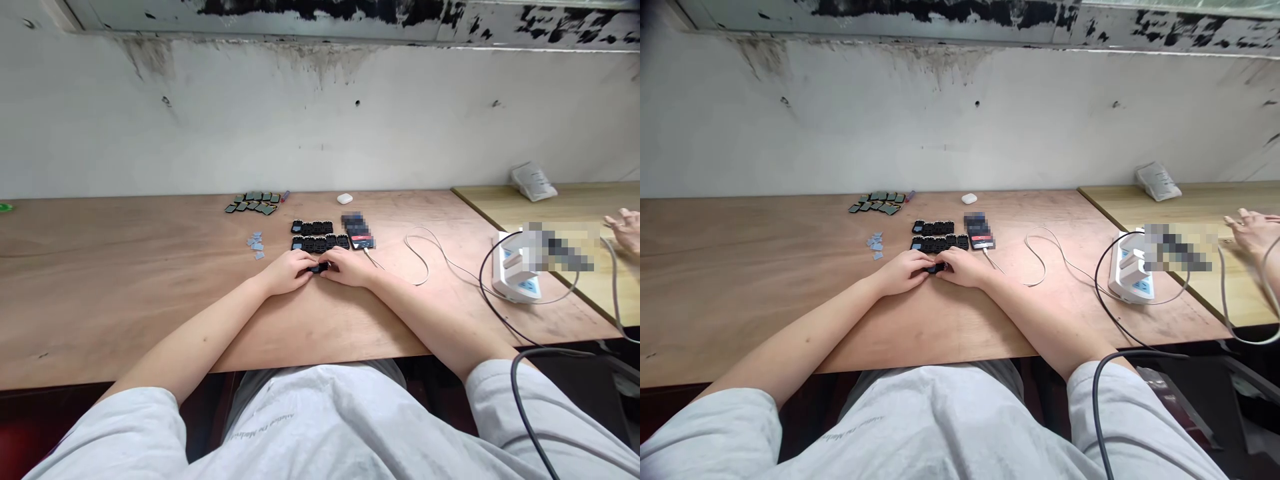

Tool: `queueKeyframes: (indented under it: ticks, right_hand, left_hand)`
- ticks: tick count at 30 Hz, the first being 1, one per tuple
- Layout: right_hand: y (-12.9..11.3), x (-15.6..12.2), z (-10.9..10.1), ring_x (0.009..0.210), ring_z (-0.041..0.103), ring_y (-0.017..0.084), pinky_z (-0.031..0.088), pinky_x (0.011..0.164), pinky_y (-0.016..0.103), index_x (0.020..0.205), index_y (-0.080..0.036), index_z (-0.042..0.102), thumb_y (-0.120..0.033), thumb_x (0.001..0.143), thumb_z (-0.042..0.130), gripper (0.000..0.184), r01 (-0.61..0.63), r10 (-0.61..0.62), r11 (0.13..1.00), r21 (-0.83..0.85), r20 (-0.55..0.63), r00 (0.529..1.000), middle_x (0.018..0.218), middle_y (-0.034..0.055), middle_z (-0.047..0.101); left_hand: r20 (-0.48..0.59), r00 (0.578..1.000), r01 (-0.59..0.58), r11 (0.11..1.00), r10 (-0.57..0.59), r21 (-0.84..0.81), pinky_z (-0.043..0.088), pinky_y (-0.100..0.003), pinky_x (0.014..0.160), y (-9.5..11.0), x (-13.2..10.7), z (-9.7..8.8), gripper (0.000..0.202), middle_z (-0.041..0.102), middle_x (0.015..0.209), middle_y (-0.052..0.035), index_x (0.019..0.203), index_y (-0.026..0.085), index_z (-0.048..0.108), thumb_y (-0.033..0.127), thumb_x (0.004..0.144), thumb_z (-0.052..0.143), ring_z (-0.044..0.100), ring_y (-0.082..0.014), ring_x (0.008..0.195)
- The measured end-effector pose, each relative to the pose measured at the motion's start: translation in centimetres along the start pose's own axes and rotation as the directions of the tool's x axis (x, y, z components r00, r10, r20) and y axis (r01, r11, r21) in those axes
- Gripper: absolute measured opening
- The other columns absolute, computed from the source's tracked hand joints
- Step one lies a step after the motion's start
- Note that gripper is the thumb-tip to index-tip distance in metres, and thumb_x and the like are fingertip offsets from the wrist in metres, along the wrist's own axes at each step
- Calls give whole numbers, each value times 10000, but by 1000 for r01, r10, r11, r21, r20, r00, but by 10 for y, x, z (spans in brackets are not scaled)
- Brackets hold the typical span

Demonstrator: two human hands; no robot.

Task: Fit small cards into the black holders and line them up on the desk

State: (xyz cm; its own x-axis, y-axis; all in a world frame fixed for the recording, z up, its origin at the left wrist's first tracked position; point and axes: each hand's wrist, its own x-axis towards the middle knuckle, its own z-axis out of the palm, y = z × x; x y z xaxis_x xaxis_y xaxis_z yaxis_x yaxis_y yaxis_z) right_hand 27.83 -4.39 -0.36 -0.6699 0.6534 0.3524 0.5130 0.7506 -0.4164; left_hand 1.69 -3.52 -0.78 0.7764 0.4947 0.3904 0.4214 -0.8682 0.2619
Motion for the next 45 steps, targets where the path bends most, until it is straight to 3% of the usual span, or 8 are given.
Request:
queueKeyframes:
  ticks: [10,15,21,28,35,41,45]
  right_hand:
    - [-2,0,-2,965,637,238,510,827,337,1135,-183,712,-189,901,773,242,-3,3,1000,17,0,1000,960,65,710]
    - [0,0,0,981,647,245,519,842,350,1147,-197,715,-226,909,778,248,-9,10,1000,19,-10,1000,970,66,716]
    - [-4,-1,-4,981,654,243,526,834,347,1155,-189,719,-212,889,796,278,-38,38,999,28,-7,999,1000,76,717]
    - [-3,0,-2,964,641,236,517,828,341,1153,-193,709,-196,886,792,280,-52,52,998,29,1,999,976,66,699]
    - [6,-1,0,955,640,225,525,818,333,880,-208,652,-286,891,810,176,-7,8,997,79,-5,1000,1066,75,694]
    - [11,-4,1,1020,666,227,548,882,356,902,-224,683,-296,976,709,106,60,-58,995,85,-16,998,1111,81,705]
    - [10,-3,0,958,670,214,530,824,322,891,-215,698,-261,955,732,85,43,-42,997,71,-23,999,1022,67,712]
  left_hand:
    - [27,998,-51,989,48,138,534,-432,943,8,7,2,218,722,1208,-98,1140,233,756,230,988,599,659,-273,1099]
    - [-11,999,-38,996,39,77,527,-437,971,2,4,6,220,729,1238,-93,1169,232,741,244,1021,578,658,-267,1114]
    - [-7,1000,-29,1000,29,-3,525,-419,957,2,5,2,181,723,1240,-83,1025,256,773,246,1011,593,653,-253,1107]
    - [11,1000,17,1000,-17,2,503,-445,1010,-1,1,6,190,700,1281,-83,1097,254,745,257,1024,570,624,-263,1170]
    - [15,999,29,1000,-29,7,506,-455,1024,-1,1,7,196,692,1258,-90,1115,256,735,268,1027,560,618,-263,1180]
    - [15,999,34,999,-34,8,505,-467,1025,0,1,7,201,691,1245,-97,1116,247,731,278,1033,550,612,-267,1179]
    - [14,999,32,999,-33,18,505,-453,1017,0,2,7,196,689,1230,-94,1104,255,731,277,1031,550,614,-263,1171]
